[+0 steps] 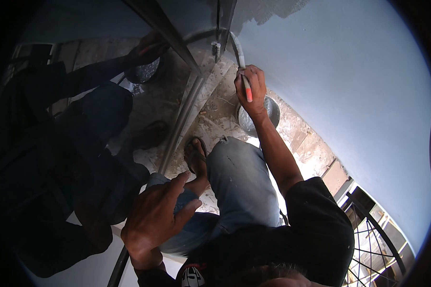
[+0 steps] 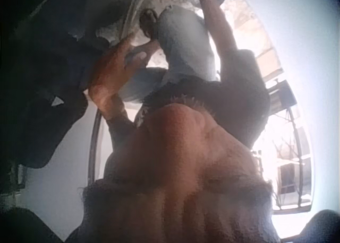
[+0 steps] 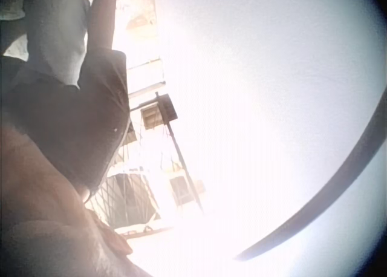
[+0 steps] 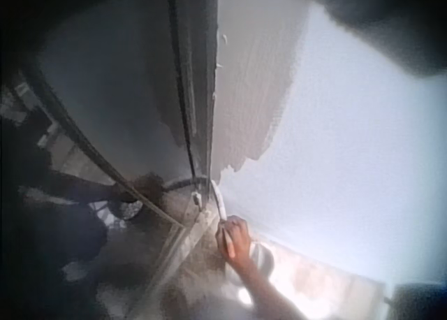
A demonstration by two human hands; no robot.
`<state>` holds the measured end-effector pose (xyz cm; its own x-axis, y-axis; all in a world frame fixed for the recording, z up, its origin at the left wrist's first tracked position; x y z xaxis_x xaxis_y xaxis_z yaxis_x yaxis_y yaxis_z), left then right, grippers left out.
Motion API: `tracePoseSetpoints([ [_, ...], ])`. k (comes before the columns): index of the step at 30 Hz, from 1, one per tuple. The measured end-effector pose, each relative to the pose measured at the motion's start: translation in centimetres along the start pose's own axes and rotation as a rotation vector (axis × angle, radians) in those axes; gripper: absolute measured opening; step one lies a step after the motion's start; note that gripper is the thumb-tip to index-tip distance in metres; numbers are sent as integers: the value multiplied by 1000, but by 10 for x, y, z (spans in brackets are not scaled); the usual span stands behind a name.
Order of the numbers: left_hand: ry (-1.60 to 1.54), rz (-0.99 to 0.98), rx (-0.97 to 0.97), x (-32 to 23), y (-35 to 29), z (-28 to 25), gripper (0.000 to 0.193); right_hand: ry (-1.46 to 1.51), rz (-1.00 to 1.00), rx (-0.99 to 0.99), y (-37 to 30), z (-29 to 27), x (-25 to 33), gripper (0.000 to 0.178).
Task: The person dips a paint brush into a bucket of white paint and applies it to the edge of a wall next to a glass door frame, using their fingers to wipe the painted surface.
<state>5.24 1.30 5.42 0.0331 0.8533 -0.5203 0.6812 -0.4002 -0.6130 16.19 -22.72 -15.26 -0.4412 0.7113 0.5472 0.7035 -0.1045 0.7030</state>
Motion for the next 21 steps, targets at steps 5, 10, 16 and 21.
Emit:
tracePoseSetpoints([
  [5,13,7,2,-1,1,-1,58,-3,7,-2,-1,0,-1,32],
  [10,20,4,-1,0,0,0,59,-9,3,0,-3,1,-4,32],
  [16,22,-10,-19,0,-1,-2,58,-25,8,15,-4,3,-3,32],
  [21,26,-21,-19,1,0,-2,59,-22,17,18,-5,3,-5,31],
])
Point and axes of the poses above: each hand's wrist, its own y-axis towards the middle knuckle, its own z-axis out of the palm, x = y × z, the point moved 7 cm from there along y, towards the middle knuckle, and after that the axes turned 5 degrees about -z, right-handed, at the moved point
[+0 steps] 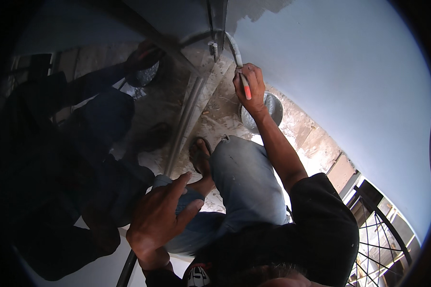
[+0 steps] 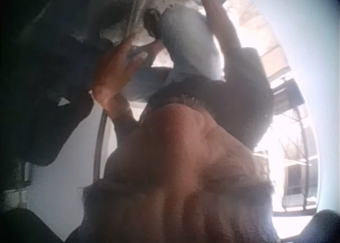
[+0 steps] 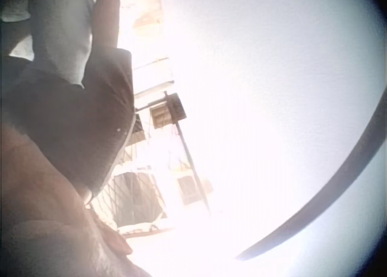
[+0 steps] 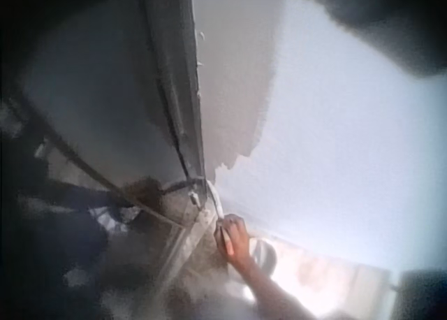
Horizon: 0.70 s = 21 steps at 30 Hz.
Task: The person dips a paint brush into a bucket of white paint and applies it to the edge of a wall next to a glass door frame, using their fingers to wipe the painted surface.
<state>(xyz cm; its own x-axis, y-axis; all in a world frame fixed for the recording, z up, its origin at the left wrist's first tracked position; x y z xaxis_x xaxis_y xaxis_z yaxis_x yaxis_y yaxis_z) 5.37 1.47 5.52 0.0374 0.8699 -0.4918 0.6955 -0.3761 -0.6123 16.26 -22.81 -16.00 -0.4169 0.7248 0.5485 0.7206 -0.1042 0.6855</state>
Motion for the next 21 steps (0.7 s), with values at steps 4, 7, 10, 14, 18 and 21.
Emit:
tracePoseSetpoints([
  [4,-2,-25,32,0,2,0,59,8,33,2,-2,0,-1,31],
  [7,-3,-8,26,1,2,1,59,11,44,17,-3,1,-4,31],
  [10,-9,3,18,-1,2,0,58,25,66,23,-5,2,-5,31],
  [14,-14,-10,34,-2,4,0,57,26,93,31,-4,2,-5,30],
  [18,-31,-12,44,-1,5,1,57,41,121,55,-8,5,-10,29],
  [21,-27,-16,48,0,5,2,58,44,115,70,-8,4,-7,29],
])
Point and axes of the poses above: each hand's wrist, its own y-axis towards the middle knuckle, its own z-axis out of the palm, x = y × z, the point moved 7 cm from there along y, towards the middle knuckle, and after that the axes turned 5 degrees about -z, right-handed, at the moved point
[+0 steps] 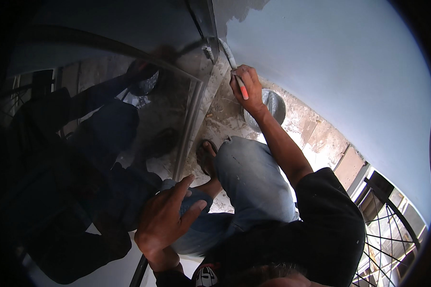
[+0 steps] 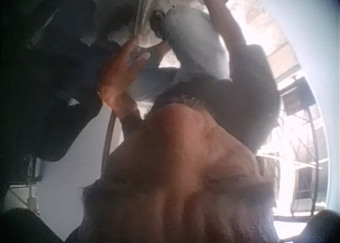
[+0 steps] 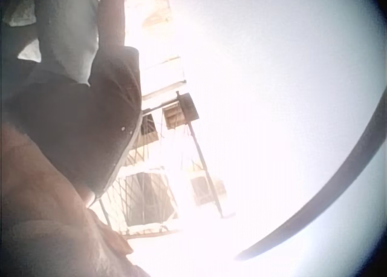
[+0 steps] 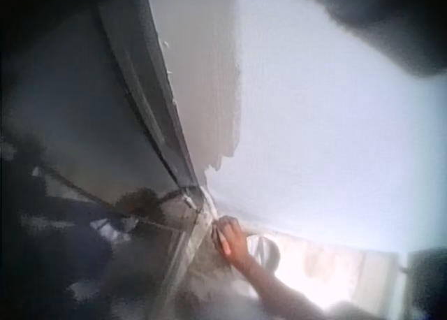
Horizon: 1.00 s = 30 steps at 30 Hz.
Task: The person dips a paint brush into a bucket of white paint and applies it to the edge of a wall next to a glass door frame, using their fingers to wipe the painted surface.
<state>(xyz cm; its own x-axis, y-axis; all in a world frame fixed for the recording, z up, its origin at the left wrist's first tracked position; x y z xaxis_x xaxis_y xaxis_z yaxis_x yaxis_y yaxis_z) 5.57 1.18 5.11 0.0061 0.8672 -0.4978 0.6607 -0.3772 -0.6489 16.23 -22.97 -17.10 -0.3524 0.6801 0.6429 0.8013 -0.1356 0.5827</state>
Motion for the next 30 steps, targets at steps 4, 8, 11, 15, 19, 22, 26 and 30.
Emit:
tracePoseSetpoints([
  [4,-12,17,-15,0,0,0,58,16,-69,-26,6,-10,15,32],
  [8,-12,48,-39,-1,-2,0,58,10,-125,-69,17,-20,24,35],
  [11,-20,44,-42,-1,-2,-1,58,-6,-135,-66,18,-19,19,35],
  [15,-17,24,-30,0,-3,-1,59,-3,-115,-60,14,-14,14,34],
  [19,-14,14,-25,0,-2,-1,59,-28,-115,-61,11,-11,12,33],
  [22,-6,2,-15,0,-2,-1,59,-23,-89,-56,9,-9,10,32],
  [26,-21,9,-6,0,-1,-1,59,4,-60,-46,7,-6,9,34],
  [30,-13,10,-12,-1,0,-2,60,2,-45,-31,3,-4,4,33],
])
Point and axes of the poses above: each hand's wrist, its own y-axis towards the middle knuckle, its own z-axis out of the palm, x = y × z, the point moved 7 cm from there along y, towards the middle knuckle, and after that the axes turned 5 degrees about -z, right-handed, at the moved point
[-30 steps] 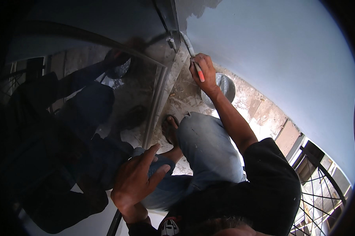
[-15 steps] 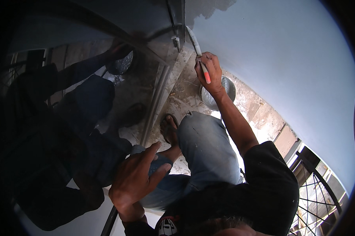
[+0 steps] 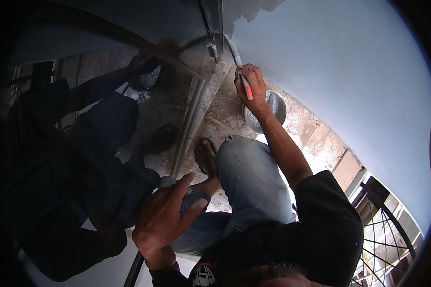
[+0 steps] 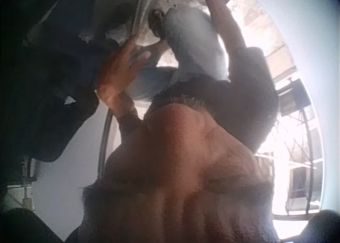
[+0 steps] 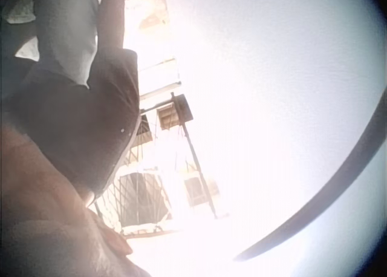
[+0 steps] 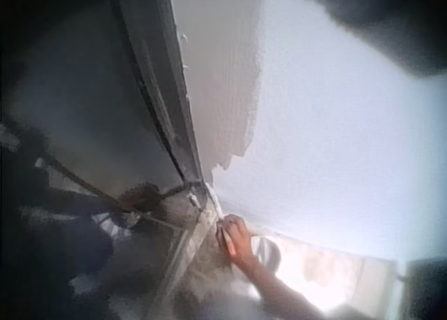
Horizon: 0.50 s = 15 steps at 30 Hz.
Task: The person dips a paint brush into a bucket of white paint and applies it to the edge of a wall next to a glass door frame, using their fingers to wipe the painted surface.
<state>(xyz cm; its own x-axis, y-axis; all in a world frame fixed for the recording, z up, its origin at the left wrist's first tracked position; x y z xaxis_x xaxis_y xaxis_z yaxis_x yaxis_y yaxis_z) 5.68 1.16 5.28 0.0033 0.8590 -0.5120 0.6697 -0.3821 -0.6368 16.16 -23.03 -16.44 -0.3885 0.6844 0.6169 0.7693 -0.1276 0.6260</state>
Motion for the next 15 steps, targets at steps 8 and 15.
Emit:
tracePoseSetpoints([
  [8,-8,8,-12,1,1,0,59,-8,8,19,-3,4,-3,31],
  [15,-2,14,-13,1,2,0,59,-4,52,30,-5,6,-7,30],
])
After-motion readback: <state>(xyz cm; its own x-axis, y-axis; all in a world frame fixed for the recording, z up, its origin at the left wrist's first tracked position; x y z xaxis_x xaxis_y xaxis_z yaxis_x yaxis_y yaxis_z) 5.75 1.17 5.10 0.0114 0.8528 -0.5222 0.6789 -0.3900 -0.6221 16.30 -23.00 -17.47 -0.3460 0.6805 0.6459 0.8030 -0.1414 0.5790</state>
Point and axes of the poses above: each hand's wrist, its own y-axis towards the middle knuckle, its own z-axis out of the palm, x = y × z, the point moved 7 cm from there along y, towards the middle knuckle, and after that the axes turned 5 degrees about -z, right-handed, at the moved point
